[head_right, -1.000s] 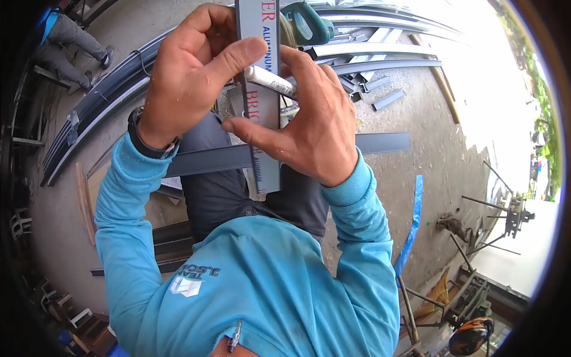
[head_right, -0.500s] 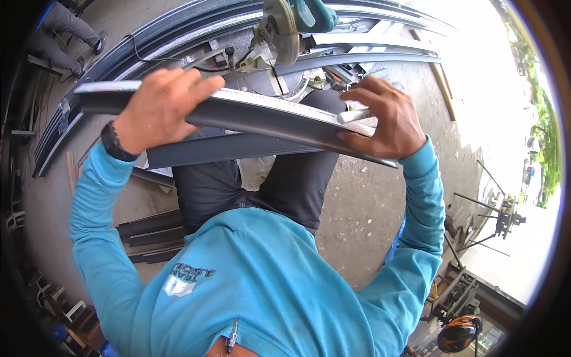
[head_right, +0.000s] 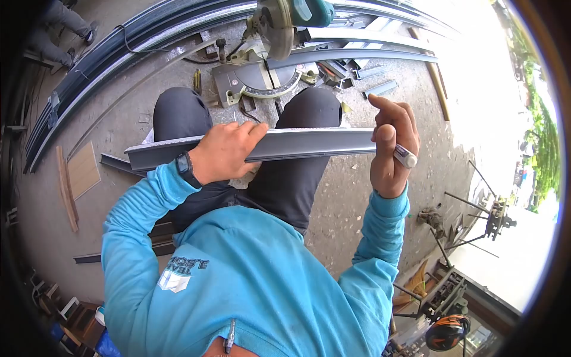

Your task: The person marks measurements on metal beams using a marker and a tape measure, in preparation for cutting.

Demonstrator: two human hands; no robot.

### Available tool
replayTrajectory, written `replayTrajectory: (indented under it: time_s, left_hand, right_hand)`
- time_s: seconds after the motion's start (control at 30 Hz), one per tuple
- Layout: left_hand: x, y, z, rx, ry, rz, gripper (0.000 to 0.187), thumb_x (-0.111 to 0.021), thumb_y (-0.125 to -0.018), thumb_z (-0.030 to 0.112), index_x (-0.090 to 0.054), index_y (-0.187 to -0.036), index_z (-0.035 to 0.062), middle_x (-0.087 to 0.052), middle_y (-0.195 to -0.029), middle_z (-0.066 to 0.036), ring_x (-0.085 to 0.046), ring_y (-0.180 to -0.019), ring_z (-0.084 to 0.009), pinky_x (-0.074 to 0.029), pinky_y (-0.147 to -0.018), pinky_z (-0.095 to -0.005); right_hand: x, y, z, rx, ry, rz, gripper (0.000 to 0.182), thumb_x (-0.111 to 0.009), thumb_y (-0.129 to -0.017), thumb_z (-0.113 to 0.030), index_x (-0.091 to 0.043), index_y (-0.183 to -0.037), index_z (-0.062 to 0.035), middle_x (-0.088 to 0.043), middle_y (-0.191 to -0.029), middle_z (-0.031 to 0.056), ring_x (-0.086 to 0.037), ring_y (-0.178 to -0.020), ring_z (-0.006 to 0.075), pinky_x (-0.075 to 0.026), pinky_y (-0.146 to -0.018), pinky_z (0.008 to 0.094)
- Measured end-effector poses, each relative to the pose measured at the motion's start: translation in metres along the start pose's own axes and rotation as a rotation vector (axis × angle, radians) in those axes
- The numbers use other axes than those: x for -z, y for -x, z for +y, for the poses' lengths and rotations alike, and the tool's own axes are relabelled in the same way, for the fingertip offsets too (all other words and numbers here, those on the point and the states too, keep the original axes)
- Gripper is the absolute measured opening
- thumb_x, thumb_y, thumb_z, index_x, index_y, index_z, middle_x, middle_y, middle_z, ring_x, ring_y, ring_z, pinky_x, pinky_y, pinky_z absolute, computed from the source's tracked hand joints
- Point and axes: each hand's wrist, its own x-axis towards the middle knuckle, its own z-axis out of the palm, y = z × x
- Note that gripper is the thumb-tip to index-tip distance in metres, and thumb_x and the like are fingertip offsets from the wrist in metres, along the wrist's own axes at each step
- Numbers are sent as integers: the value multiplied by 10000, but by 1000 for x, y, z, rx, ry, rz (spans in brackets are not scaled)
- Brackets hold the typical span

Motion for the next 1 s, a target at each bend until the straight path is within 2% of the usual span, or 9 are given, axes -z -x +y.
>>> replayTrajectory:
  time_s: [0.07,0.17,0.3,0.37,0.67,0.77,0.83,0.9,1.0]
  left_hand:
    - [11,3,-1,-33,-27,4,788,-831,-787,283,-512,-1468,50,-634,-1038,-123,-690,-860,-325,-566,-725,-415]
    - [27,1,-6,-75,-392,262,726,-776,-824,189,-509,-1489,75,-615,-1016,-84,-636,-849,-269,-503,-709,-385]
    - [19,8,-3,-10,-341,312,562,-647,-892,92,-571,-1449,74,-576,-972,-59,-573,-861,-242,-450,-728,-387]
    - [18,11,2,39,-236,259,446,-621,-894,70,-604,-1340,69,-573,-966,-73,-590,-897,-259,-449,-739,-397]
    - [11,11,12,120,-48,356,213,-580,-915,125,-618,-1124,103,-573,-988,-58,-620,-947,-253,-493,-752,-399]
    - [8,15,12,104,60,363,847,-904,-743,319,-483,-1438,79,-572,-1200,-105,-574,-1127,-293,-437,-919,-471]
    - [4,16,15,16,138,572,1030,-921,-726,406,-377,-1532,68,-516,-1327,-134,-526,-1199,-308,-379,-984,-482]
    - [12,16,21,-71,150,750,743,-850,-812,418,-525,-1381,69,-572,-1220,-103,-556,-1139,-286,-394,-964,-470]
    - [18,18,30,-161,84,540,389,-738,-921,404,-632,-1105,78,-627,-1034,-74,-616,-1017,-250,-459,-882,-447]
  right_hand:
    - [-16,8,-4,-87,-35,78,996,-222,-1007,-832,-728,-1131,16,-605,-846,37,-527,-718,111,-410,-655,282]
    - [-9,29,8,-341,-383,28,1086,-140,-957,-895,-722,-1075,15,-622,-801,31,-541,-701,101,-412,-645,266]
    - [-37,44,4,-374,-467,113,887,-276,-1054,-759,-704,-1096,17,-656,-806,58,-569,-701,96,-420,-624,239]
    - [-52,46,-4,-347,-464,61,551,-496,-1115,-493,-681,-1150,25,-693,-870,87,-608,-735,106,-465,-656,247]
    - [-94,71,-12,-317,-624,145,510,-582,-1081,-459,-626,-1212,32,-668,-993,114,-629,-838,166,-494,-767,300]
    - [-105,79,-4,-342,-667,86,477,-575,-1087,-432,-604,-1248,17,-637,-1014,85,-620,-842,146,-491,-763,277]
    - [-102,78,-5,-423,-697,44,449,-544,-1096,-443,-601,-1165,-3,-608,-1049,82,-626,-874,138,-525,-753,236]
    - [-104,75,-15,-442,-659,43,402,-552,-1092,-406,-580,-1126,-6,-602,-1077,99,-630,-864,159,-543,-761,230]
    - [-116,67,-54,-389,-756,42,344,-556,-1079,-371,-543,-1035,-30,-584,-883,57,-576,-781,109,-447,-697,228]
